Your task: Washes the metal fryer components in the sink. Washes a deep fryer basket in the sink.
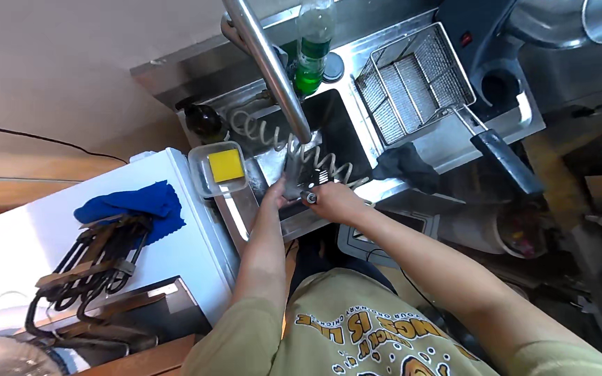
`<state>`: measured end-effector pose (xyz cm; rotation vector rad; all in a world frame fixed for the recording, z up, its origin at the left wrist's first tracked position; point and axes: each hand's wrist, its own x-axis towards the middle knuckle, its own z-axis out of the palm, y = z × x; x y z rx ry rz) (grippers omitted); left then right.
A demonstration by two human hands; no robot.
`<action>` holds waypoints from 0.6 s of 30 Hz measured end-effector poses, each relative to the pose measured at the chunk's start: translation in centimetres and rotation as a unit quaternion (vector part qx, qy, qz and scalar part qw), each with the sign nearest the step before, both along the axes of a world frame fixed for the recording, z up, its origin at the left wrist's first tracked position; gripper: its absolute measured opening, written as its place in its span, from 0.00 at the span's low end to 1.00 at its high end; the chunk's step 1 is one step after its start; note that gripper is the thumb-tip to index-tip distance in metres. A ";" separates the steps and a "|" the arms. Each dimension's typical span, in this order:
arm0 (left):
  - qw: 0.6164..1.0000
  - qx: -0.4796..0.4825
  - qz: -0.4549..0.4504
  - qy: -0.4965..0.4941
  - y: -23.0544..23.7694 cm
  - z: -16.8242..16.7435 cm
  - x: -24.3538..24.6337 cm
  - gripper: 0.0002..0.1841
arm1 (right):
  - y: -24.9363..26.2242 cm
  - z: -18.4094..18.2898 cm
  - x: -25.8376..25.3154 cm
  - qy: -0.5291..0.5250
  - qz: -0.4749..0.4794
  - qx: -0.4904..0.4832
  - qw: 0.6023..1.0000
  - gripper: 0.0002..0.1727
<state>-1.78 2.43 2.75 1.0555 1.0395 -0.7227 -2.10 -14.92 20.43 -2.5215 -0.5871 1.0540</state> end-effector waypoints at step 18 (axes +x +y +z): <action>0.997 -0.032 -0.053 0.043 0.7 1.6 2.4 0.31 | -0.3 -0.6 0.3 -0.008 0.022 -0.026 0.999 0.19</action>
